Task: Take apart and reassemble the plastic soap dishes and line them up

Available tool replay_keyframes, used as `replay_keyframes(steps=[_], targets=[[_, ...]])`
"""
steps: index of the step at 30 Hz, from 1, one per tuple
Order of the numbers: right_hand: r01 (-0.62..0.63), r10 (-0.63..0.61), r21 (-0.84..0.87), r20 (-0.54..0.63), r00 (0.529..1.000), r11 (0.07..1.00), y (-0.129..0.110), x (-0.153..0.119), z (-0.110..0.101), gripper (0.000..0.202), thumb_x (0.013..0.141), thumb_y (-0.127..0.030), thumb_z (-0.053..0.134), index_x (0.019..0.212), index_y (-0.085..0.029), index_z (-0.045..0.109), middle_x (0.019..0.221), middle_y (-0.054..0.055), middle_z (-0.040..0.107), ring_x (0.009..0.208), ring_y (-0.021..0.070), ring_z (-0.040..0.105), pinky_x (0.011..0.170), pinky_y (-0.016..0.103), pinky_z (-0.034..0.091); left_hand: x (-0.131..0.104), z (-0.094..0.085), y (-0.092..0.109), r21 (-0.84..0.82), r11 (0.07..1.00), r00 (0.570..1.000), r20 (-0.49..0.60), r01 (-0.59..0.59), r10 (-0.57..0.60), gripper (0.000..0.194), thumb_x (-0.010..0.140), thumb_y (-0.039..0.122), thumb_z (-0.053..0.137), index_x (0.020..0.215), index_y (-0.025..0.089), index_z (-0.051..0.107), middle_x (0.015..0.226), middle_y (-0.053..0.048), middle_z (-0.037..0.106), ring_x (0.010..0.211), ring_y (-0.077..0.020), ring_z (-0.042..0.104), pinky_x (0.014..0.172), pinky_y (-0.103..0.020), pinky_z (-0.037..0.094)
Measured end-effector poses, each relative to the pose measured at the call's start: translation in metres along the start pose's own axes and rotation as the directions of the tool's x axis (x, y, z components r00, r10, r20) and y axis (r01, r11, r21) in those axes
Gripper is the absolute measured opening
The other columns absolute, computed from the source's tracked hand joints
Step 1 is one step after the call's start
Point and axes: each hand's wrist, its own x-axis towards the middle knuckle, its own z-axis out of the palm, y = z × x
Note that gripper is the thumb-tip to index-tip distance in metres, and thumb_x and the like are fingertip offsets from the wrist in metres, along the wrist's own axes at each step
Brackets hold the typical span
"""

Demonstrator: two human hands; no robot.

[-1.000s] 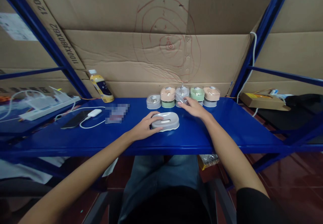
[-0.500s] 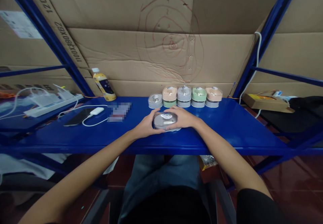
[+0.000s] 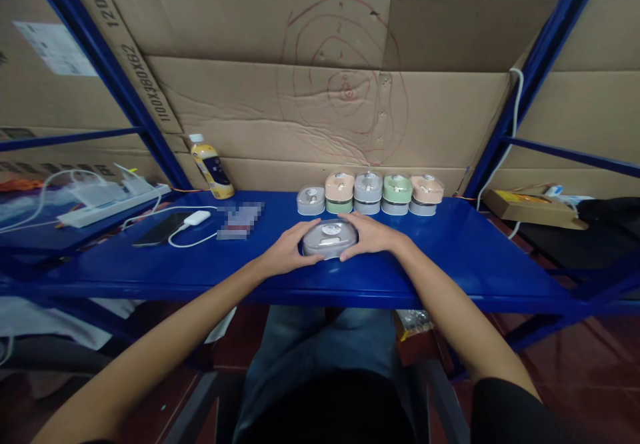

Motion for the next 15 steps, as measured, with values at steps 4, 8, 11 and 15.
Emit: replay_keyframes(steps=[4,8,11,15], targets=[[-0.088,0.111,0.086,-0.326,0.939,0.992,0.01,-0.006,-0.025,0.066,0.085,-0.068,0.075,0.136,-0.026,0.068,0.131,0.013,0.072,0.118,0.0344,0.068,0.106,0.055,0.054,0.0,-0.01,-0.002,0.076,0.99,0.979,-0.176,0.118,-0.103,0.086,0.081,0.053,0.082,0.154,0.02,0.052,0.153,-0.016,0.061,0.142,-0.0384,0.058,0.123,-0.053,0.045],[-0.274,0.24,0.12,-0.853,0.463,0.954,0.05,-0.019,-0.071,0.046,0.104,-0.057,0.044,0.109,-0.022,0.072,0.119,0.015,0.073,0.12,0.0348,0.064,0.112,0.056,0.048,0.022,-0.026,-0.004,0.086,0.944,0.857,-0.451,0.318,-0.248,0.083,0.084,0.052,0.08,0.154,0.016,0.05,0.149,-0.019,0.063,0.142,-0.04,0.057,0.124,-0.053,0.042],[-0.406,0.32,0.284,-0.947,0.022,0.869,0.107,-0.037,-0.098,0.046,0.104,-0.052,0.036,0.11,-0.018,0.067,0.123,0.02,0.065,0.13,0.0368,0.058,0.117,0.061,0.04,0.056,-0.036,-0.009,0.044,0.878,0.743,-0.555,0.476,-0.375,0.088,0.087,0.054,0.077,0.156,0.01,0.044,0.149,-0.025,0.059,0.145,-0.0441,0.052,0.122,-0.056,0.042],[-0.411,0.496,0.473,-0.866,-0.057,0.779,0.175,-0.062,-0.107,0.041,0.093,-0.057,0.054,0.111,-0.021,0.062,0.129,0.018,0.063,0.132,0.0365,0.058,0.121,0.064,0.036,0.101,-0.031,-0.021,0.003,0.758,0.634,-0.551,0.652,-0.543,0.087,0.086,0.052,0.079,0.152,0.007,0.045,0.141,-0.031,0.058,0.137,-0.0478,0.057,0.115,-0.058,0.046]])
